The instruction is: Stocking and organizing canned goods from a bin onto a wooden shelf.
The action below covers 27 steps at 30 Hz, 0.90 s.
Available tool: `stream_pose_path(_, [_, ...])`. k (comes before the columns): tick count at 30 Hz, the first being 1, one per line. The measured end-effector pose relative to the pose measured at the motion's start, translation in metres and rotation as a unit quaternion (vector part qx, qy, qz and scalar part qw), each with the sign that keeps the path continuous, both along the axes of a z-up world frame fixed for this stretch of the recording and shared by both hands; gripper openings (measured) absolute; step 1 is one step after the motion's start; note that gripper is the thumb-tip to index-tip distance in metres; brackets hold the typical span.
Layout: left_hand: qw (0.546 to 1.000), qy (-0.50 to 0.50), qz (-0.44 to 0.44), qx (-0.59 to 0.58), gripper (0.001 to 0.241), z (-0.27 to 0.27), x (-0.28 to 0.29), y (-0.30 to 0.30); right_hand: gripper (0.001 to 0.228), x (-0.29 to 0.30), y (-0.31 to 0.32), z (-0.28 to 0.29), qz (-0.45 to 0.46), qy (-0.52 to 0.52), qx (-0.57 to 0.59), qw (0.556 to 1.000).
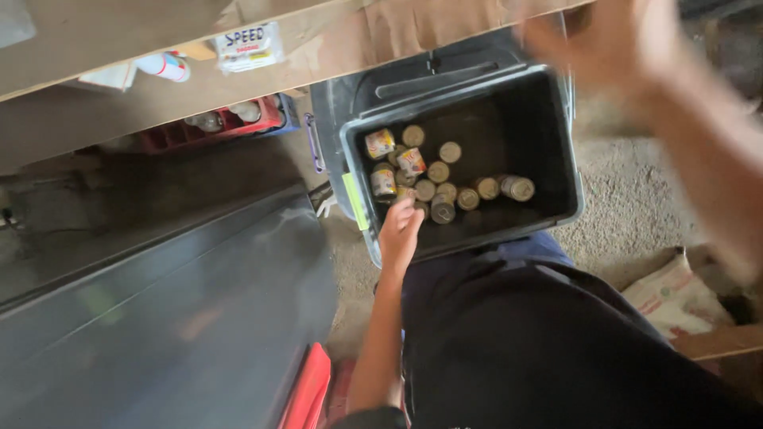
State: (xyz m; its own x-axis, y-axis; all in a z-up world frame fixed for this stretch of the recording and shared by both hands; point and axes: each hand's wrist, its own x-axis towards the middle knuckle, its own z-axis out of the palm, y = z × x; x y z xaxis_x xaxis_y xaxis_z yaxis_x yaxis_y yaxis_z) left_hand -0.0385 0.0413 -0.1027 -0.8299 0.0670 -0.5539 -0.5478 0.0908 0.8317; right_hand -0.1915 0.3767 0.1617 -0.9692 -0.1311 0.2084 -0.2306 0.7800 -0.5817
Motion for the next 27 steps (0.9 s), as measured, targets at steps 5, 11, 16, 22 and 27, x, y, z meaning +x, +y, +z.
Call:
stream_pose_path(5, [0.945,0.109,-0.248,-0.182,0.046,-0.051,-0.019,0.041,0.039,0.159,0.005,-0.114,-0.122,-0.167,-0.028,0.978])
stream_pose_path(11, [0.806,0.120,-0.416,-0.404,0.064,-0.047,-0.030,0.087,0.037,0.321,-0.011,-0.165,-0.265,-0.362,-0.148,0.881])
stream_pose_path(16, [0.746,0.190,-0.441,-0.460,0.050,-0.087,-0.038,0.108,0.035,0.353,-0.012,-0.163,-0.325,-0.350,-0.183,0.860])
stream_pose_path(22, [0.708,0.146,-0.493,-0.483,0.045,-0.111,-0.070,0.137,0.034,0.369,-0.017,-0.166,-0.398,-0.341,-0.225,0.821])
stream_pose_path(27, [0.713,0.014,-0.497,-0.494,0.050,-0.150,-0.073,0.149,0.032,0.392,-0.030,-0.170,-0.402,-0.348,-0.219,0.818])
